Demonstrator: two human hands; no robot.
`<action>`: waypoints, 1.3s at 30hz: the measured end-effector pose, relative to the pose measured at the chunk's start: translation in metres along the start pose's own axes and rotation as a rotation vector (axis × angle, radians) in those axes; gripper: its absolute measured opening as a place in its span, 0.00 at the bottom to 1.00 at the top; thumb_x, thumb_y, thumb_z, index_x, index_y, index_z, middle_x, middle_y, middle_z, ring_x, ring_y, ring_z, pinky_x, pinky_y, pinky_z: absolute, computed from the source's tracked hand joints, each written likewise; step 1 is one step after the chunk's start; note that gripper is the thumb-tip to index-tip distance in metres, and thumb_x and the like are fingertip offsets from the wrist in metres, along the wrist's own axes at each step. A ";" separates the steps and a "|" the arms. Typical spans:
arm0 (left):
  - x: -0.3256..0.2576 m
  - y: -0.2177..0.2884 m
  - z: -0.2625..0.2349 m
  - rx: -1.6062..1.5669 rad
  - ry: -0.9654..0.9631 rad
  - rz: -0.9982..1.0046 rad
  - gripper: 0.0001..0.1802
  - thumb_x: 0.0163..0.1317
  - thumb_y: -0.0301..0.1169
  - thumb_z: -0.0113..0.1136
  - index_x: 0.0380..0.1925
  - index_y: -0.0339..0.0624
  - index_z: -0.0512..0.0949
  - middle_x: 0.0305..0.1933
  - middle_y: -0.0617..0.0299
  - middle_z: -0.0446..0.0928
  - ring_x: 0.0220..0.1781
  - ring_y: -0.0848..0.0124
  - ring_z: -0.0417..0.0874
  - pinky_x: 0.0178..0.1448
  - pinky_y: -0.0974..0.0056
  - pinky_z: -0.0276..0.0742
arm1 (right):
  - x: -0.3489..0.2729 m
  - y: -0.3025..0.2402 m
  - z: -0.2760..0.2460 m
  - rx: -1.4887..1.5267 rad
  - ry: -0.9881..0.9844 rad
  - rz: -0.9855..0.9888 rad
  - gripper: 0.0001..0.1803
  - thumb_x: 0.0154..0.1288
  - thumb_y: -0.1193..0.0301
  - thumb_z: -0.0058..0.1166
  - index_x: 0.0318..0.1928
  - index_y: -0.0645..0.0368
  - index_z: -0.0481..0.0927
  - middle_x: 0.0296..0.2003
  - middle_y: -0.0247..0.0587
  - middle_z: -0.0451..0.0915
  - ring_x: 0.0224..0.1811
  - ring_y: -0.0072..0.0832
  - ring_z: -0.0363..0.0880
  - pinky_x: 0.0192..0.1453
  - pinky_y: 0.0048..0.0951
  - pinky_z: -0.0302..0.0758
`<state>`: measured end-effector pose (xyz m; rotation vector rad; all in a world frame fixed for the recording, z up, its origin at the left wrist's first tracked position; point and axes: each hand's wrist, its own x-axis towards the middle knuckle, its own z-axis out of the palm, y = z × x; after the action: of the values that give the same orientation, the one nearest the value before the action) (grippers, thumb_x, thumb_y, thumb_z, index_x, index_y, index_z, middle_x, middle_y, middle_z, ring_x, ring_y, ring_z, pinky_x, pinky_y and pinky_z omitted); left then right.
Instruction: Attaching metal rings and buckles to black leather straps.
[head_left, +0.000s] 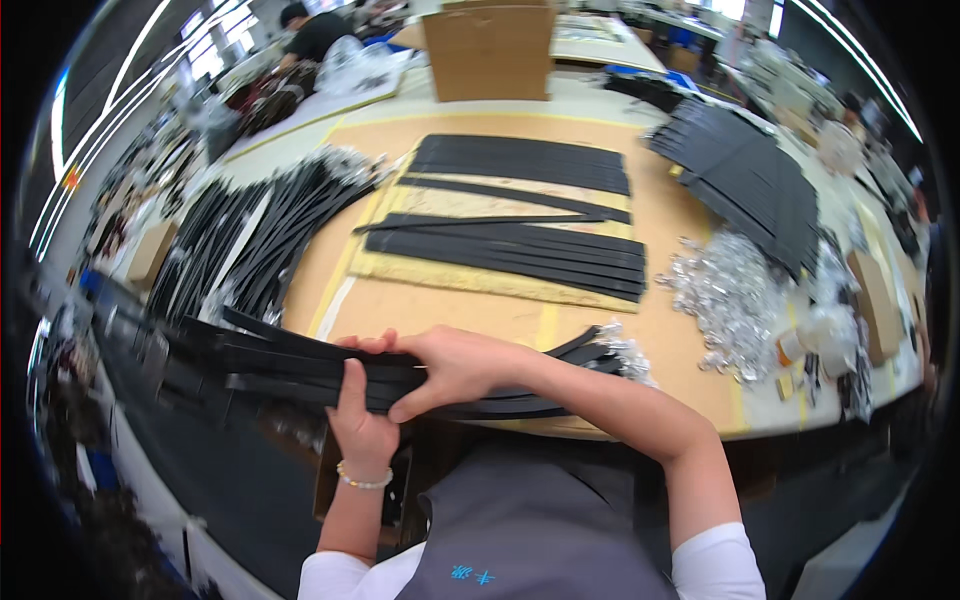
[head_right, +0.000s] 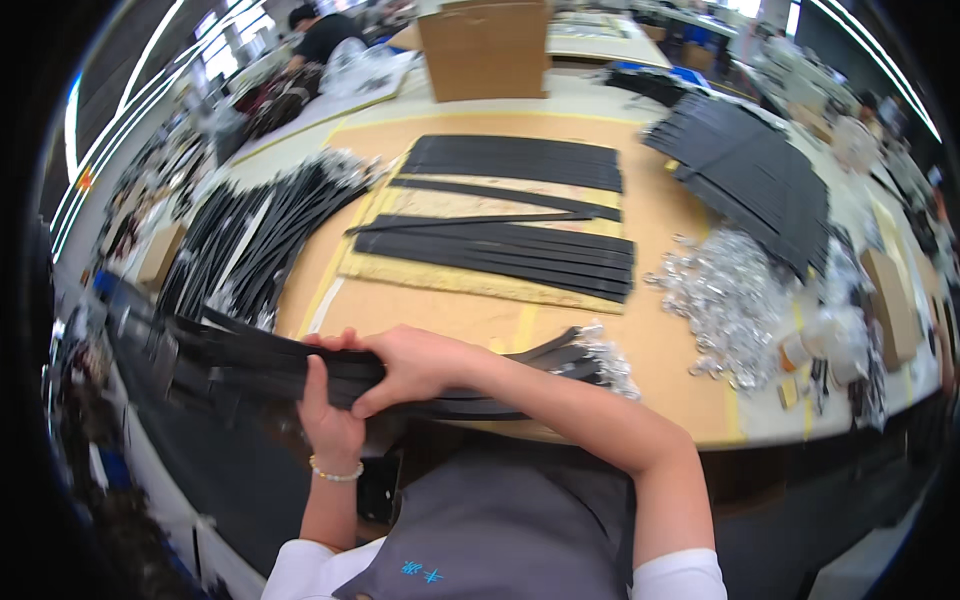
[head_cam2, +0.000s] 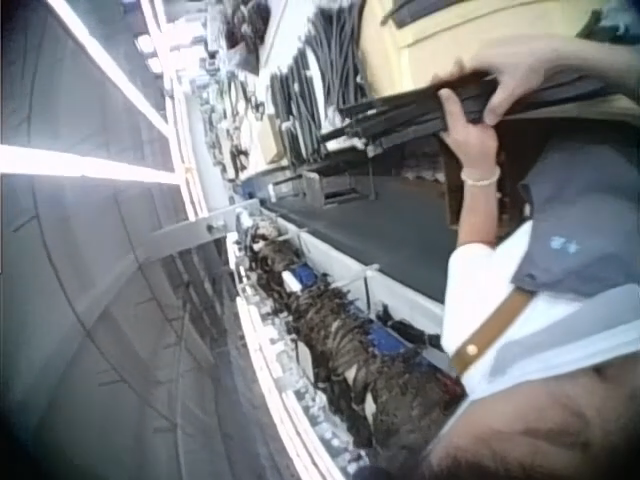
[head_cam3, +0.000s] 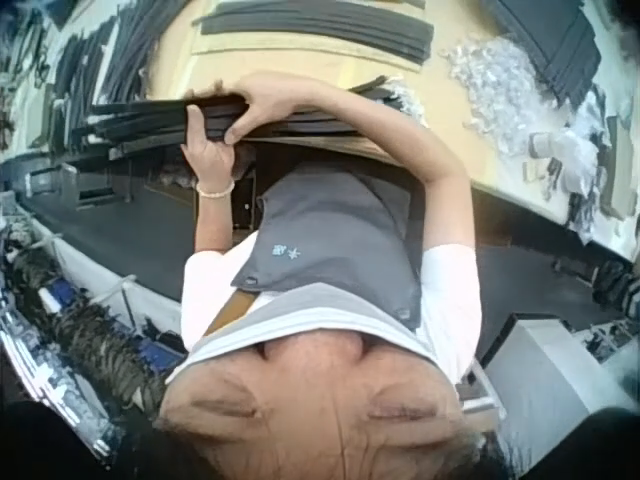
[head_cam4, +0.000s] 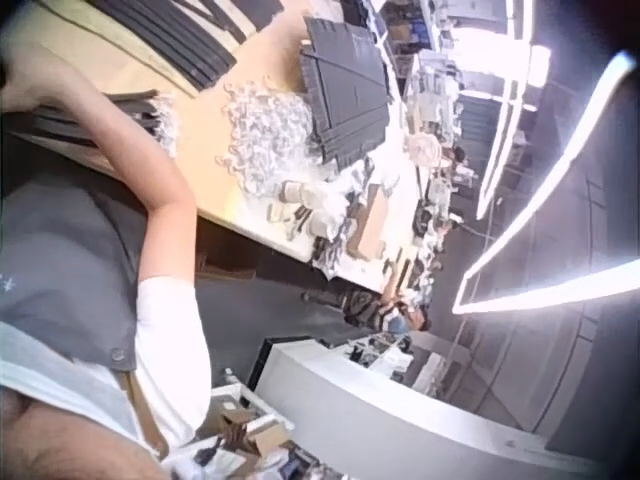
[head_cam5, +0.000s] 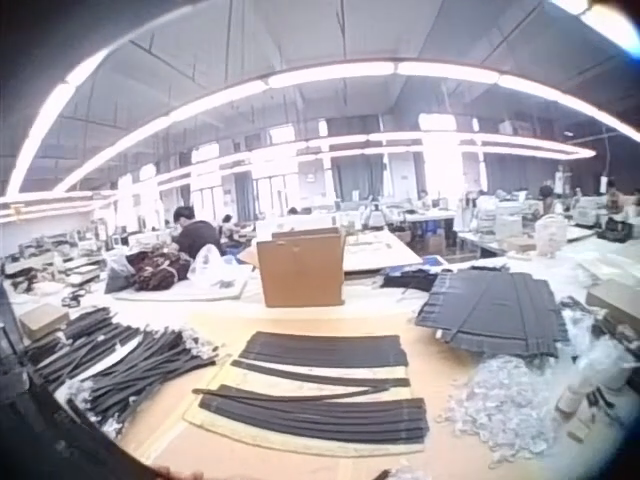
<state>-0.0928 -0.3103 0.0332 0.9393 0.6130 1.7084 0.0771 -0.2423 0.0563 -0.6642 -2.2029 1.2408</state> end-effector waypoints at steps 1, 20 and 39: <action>0.011 0.009 0.008 0.038 -0.092 0.026 0.17 0.80 0.34 0.54 0.60 0.36 0.70 0.52 0.50 0.81 0.64 0.54 0.81 0.72 0.47 0.74 | 0.009 -0.028 -0.023 -0.062 -0.167 0.187 0.36 0.50 0.51 0.75 0.54 0.62 0.84 0.45 0.55 0.87 0.50 0.47 0.86 0.57 0.38 0.79; 0.122 0.072 0.132 1.175 -0.772 0.531 0.66 0.37 0.37 0.83 0.78 0.33 0.57 0.79 0.47 0.63 0.80 0.53 0.64 0.83 0.54 0.56 | 0.030 -0.069 -0.063 1.284 1.039 -0.299 0.22 0.77 0.52 0.59 0.52 0.59 0.81 0.41 0.32 0.84 0.44 0.21 0.82 0.52 0.26 0.78; 0.081 -0.097 -0.018 1.547 -1.242 0.270 0.44 0.61 0.36 0.70 0.77 0.45 0.63 0.79 0.56 0.67 0.81 0.58 0.64 0.82 0.50 0.52 | -0.113 0.108 0.042 1.555 1.752 -0.126 0.14 0.78 0.70 0.57 0.59 0.53 0.73 0.52 0.43 0.83 0.58 0.33 0.81 0.66 0.38 0.77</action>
<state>-0.0668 -0.2018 -0.0289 2.8506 0.8525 0.2177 0.1513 -0.2909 -0.0795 -0.4471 0.2798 1.0440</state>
